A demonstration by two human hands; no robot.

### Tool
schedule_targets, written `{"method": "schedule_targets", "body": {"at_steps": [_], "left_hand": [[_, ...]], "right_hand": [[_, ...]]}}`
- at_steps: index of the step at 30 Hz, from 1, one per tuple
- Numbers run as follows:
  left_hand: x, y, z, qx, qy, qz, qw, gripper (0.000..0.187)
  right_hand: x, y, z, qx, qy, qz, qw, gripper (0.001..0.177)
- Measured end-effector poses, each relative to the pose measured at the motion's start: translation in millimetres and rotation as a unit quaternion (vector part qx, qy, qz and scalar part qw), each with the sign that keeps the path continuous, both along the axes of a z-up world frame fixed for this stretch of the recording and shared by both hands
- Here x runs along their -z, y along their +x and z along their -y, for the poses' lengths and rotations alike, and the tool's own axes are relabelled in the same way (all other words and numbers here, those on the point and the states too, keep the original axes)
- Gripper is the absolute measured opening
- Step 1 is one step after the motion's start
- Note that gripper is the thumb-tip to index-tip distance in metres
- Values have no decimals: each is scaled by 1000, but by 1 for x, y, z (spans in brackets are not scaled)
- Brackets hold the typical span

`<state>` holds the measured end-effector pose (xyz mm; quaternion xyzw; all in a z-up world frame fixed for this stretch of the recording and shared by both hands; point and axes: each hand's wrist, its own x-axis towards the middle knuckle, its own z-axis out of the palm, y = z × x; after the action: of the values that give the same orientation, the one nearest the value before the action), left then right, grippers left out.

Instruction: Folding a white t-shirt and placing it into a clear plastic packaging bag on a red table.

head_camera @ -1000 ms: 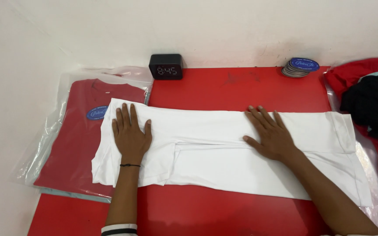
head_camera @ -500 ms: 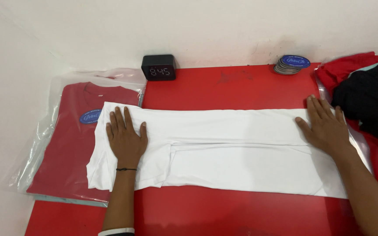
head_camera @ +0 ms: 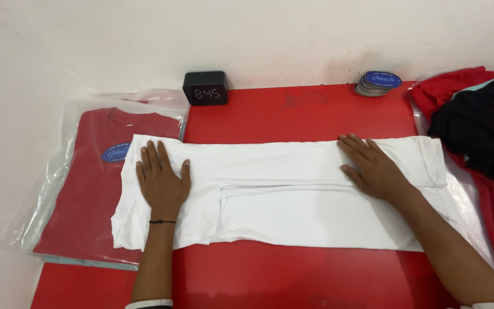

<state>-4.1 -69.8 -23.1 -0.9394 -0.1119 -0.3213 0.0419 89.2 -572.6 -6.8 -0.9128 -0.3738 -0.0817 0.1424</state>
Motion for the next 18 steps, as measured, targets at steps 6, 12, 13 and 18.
{"method": "schedule_targets", "body": {"at_steps": [6,12,13,18], "left_hand": [[-9,-5,-10,-5,-28,-25,999,76],[-26,-11,-13,-67,-137,-180,972,80],[-28,-12,-12,-66,-142,-181,971,79],[-28,-13,-14,-61,-158,-188,967,79]], "right_hand": [[23,14,11,113,-22,-10,993,56],[23,21,37,234,-128,-48,963,80],[23,23,47,242,-131,-52,960,82],[34,37,83,283,-183,-45,940,89]]}}
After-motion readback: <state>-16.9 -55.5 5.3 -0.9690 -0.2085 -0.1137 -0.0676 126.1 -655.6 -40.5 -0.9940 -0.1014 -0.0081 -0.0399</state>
